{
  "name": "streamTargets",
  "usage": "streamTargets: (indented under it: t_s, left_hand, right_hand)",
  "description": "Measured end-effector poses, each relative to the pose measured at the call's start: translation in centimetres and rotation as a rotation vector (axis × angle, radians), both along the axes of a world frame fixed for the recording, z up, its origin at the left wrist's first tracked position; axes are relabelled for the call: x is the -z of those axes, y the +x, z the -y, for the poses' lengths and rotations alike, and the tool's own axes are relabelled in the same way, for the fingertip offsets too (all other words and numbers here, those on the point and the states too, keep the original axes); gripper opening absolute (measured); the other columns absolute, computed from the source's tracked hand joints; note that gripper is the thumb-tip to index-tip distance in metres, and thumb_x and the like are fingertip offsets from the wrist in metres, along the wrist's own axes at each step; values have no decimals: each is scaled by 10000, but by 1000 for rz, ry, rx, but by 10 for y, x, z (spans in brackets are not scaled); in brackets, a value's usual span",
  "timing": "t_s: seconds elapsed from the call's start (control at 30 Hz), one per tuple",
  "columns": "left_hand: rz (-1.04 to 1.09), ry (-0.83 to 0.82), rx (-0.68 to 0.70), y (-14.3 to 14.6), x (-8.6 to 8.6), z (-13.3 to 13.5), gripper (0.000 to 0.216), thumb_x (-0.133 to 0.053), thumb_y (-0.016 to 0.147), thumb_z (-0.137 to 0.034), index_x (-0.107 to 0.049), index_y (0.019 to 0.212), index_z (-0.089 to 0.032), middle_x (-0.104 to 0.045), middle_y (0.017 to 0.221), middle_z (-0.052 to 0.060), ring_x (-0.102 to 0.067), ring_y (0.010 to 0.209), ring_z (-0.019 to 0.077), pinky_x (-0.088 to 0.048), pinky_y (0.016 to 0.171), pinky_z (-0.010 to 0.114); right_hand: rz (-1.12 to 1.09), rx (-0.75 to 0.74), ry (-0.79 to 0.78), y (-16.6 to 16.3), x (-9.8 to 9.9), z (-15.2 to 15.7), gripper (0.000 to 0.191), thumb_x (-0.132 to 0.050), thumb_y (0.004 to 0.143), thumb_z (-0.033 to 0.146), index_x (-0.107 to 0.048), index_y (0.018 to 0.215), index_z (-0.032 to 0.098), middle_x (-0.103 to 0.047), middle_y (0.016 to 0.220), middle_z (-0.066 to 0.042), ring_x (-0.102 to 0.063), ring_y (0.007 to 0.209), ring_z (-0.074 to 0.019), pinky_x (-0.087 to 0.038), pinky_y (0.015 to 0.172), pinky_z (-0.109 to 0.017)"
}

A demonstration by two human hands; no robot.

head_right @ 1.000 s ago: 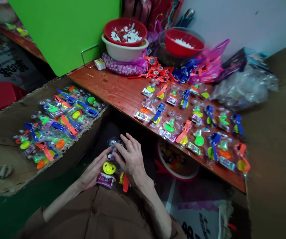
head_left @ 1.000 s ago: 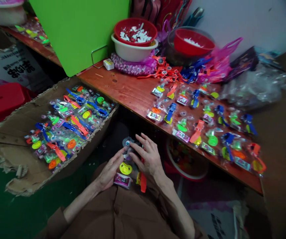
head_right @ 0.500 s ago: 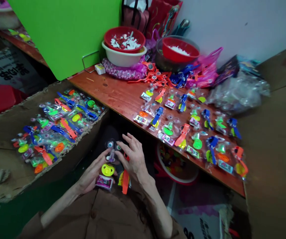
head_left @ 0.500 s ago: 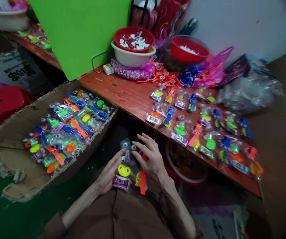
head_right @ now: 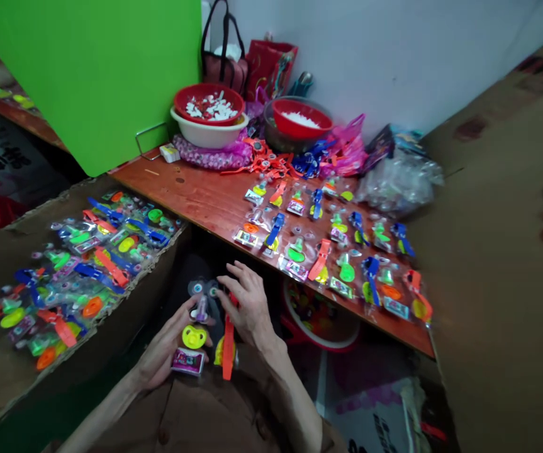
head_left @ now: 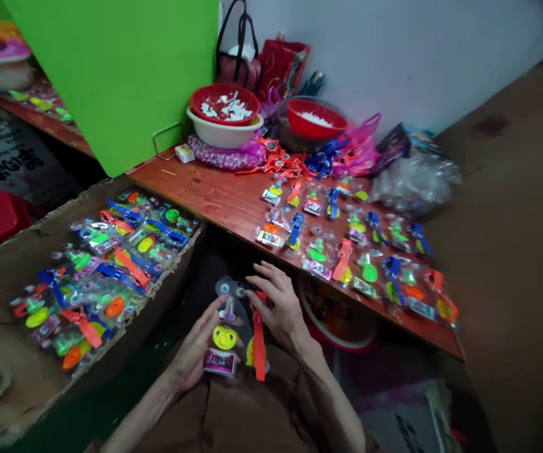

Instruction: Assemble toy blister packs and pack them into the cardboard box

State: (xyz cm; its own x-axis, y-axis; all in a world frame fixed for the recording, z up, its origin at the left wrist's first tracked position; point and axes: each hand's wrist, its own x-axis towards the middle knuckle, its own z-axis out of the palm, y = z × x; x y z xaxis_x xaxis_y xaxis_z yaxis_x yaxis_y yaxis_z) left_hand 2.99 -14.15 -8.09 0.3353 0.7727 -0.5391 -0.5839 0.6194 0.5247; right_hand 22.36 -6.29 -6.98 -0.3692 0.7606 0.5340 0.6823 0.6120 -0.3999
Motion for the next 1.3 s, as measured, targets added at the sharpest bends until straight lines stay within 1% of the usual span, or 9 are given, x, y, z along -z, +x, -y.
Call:
streamTargets:
  t_s: [0.17,0.3,0.47,0.63,0.73,0.83,1.0,1.17,1.3]
  left_hand:
    - [-19,55,-11,-1,6,-21,581,-597,939,-420,-423,1479,-295,-655,1241,136,-697,896,219,-590,681,319]
    - [-26,70,-34,1,18,-37,597,-607,932,-417,-419,1481,-277,-687,1166,138,-702,828,212,-591,646,326]
    - [-6,49,-56,5,26,-47,596,-632,918,-403,-435,1469,-288,-702,1123,118,-701,780,196,-596,642,337]
    - [-23,27,-66,8,27,-51,629,-651,901,-421,-432,1472,-272,-710,1083,117,-698,728,203,-595,606,352]
    - [-23,26,-77,10,30,-53,642,-655,897,-439,-429,1473,-269,-713,1064,113,-707,742,212,-592,598,340]
    - [-7,32,-88,11,35,-54,666,-664,887,-459,-420,1477,-269,-717,1058,113,-718,769,219,-593,603,331]
    - [23,50,-95,15,43,-57,667,-659,884,-487,-433,1463,-246,-718,1081,129,-732,846,235,-598,636,324]
    - [45,32,-103,23,45,-66,626,-632,896,-506,-454,1445,-264,-731,1065,110,-737,846,230,-592,657,323]
    - [131,11,-157,26,43,-75,571,-620,902,-512,-560,1357,-172,-745,1070,119,-730,880,228,-584,768,331]
  right_hand:
    - [210,262,95,36,-1,-39,282,-600,948,290,-642,1216,213,-662,1226,-123,-561,1174,-302,-437,993,-489]
    - [392,369,125,47,3,-67,325,-571,961,309,-627,1251,174,-654,1218,-143,-529,1131,-323,-411,935,-467]
    - [393,387,153,46,-3,-77,227,-565,969,306,-673,1149,220,-686,1129,-85,-540,1061,-275,-374,911,-405]
    - [574,484,133,51,-5,-90,238,-580,913,186,-670,1131,205,-667,1182,-116,-509,1087,-306,-341,893,-421]
    - [599,462,139,55,1,-104,193,-555,915,162,-679,1059,196,-677,1147,-117,-511,1077,-296,-341,883,-412]
    - [526,394,171,57,9,-111,168,-544,930,164,-684,1019,188,-687,1085,-109,-522,1070,-280,-359,898,-408]
    - [388,266,260,48,7,-89,185,-543,941,144,-685,1044,203,-707,1058,-85,-549,1102,-271,-389,936,-422]
    - [282,80,262,20,-5,-38,163,-579,931,126,-677,1026,214,-739,1036,-52,-590,1101,-248,-407,957,-422]
    - [204,-65,280,-1,-1,3,180,-601,914,111,-667,1048,211,-755,1026,-45,-629,1064,-232,-437,961,-427]
